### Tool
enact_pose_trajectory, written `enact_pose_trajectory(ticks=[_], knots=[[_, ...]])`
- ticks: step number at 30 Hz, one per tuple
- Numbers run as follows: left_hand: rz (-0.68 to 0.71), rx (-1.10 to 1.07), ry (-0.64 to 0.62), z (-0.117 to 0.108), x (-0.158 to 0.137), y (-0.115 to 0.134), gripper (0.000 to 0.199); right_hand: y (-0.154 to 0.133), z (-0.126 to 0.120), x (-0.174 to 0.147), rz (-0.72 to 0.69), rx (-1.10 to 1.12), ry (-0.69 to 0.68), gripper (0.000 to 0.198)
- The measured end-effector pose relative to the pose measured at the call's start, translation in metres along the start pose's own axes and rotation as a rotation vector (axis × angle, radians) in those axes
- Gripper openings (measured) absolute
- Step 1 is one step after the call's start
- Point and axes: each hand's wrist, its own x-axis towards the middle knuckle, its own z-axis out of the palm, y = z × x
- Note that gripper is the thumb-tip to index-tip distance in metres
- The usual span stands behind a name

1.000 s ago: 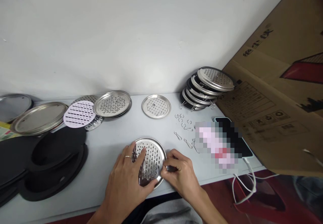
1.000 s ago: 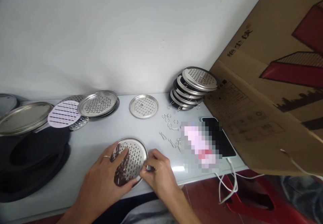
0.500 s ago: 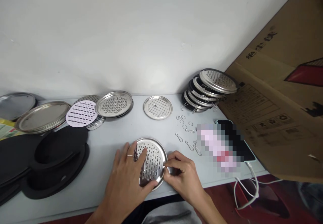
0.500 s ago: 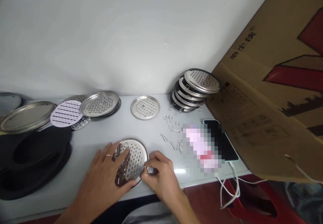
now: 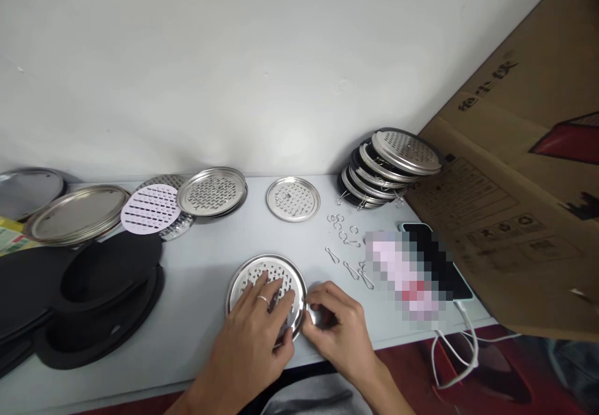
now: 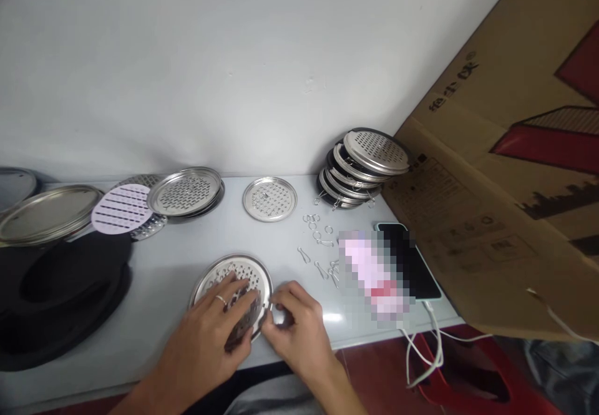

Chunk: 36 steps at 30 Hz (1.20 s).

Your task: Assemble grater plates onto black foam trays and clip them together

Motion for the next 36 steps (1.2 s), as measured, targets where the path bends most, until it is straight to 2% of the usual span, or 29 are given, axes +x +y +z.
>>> enact_pose_trajectory(ticks=[5, 11, 16, 21, 25, 36], knots=[[0.008, -0.004, 0.011, 0.001, -0.001, -0.002, 0.041, -0.001, 0.000, 0.001, -0.007, 0.006, -0.012, 0.010], [-0.006, 0.007, -0.054, -0.002, 0.001, 0.001, 0.036, 0.001, 0.000, 0.000, -0.018, -0.011, -0.003, 0.011], [0.009, 0.048, -0.027, 0.002, 0.000, 0.001, 0.032, 0.000, 0.003, -0.001, -0.099, -0.019, -0.051, 0.023], [0.011, 0.083, -0.034, -0.007, 0.005, 0.003, 0.028, 0.001, 0.006, -0.003, -0.133, -0.075, -0.057, 0.019], [0.052, 0.078, -0.059, -0.014, 0.010, 0.001, 0.026, 0.003, 0.006, -0.004, -0.136, -0.033, -0.047, 0.018], [0.011, 0.109, -0.122, -0.017, 0.023, 0.003, 0.017, 0.001, 0.007, -0.003, -0.121, -0.071, -0.045, 0.015]])
